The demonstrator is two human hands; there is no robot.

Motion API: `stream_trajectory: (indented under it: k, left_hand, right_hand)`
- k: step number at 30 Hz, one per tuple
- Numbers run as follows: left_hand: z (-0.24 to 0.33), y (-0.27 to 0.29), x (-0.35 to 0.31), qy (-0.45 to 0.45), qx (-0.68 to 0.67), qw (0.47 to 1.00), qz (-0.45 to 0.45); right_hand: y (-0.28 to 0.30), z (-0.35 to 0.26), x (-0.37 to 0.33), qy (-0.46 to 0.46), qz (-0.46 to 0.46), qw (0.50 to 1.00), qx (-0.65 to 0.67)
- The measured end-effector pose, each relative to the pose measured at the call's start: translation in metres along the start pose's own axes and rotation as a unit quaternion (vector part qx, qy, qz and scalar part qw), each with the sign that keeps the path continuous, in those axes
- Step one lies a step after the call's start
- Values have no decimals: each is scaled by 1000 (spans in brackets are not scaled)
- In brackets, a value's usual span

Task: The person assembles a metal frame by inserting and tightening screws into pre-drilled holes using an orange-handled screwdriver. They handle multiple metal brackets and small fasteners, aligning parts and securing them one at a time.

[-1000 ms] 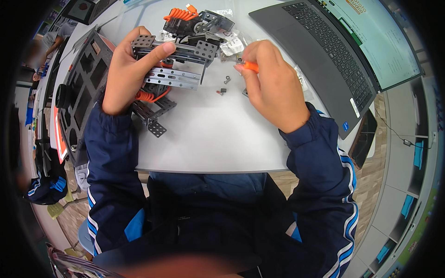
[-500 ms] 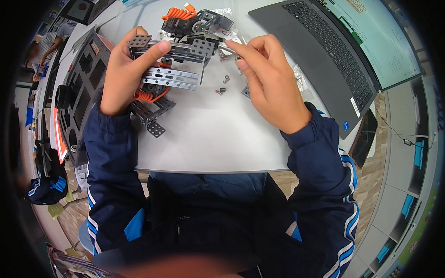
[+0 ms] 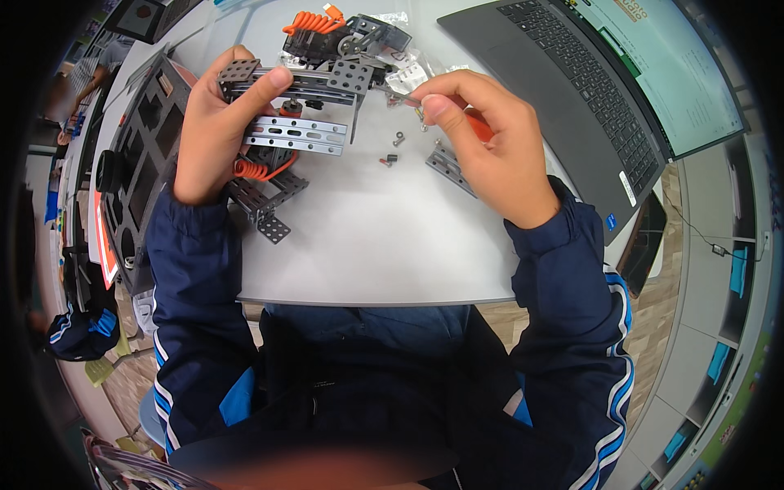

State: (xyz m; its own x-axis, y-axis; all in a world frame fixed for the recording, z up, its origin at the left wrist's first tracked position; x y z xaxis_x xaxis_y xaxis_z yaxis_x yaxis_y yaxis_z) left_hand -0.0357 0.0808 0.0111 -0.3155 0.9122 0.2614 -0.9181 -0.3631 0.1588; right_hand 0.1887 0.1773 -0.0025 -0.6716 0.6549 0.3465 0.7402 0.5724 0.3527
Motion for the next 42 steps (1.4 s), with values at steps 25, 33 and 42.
stream_trajectory:
  k: [25,33,42]
  left_hand:
    - [-4,-4,2,-54,12,998,-27]
    - [2,-8,-2,-70,2,996,-54]
    - [-3,-5,0,-59,35,997,-24]
  right_hand:
    - [-7,17,1,-158,-95,979,87]
    - [-22,28,-13,-322,-255,883,227]
    - [-3,17,-2,-111,-76,990,-28]
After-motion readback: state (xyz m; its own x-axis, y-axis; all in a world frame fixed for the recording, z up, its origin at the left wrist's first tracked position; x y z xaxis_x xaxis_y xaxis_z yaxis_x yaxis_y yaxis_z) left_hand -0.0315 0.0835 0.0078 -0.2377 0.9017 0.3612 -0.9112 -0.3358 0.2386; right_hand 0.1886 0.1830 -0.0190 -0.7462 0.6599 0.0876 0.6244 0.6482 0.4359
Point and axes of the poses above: each hand's wrist, its own x-axis towards the middle knuckle, its own y-axis out of the back of the hand, z = x × y, the point moved 8 cm from there along x, towards the middle knuckle, and after that the axes turned 6 degrees about -y, right-handed, at the moved point
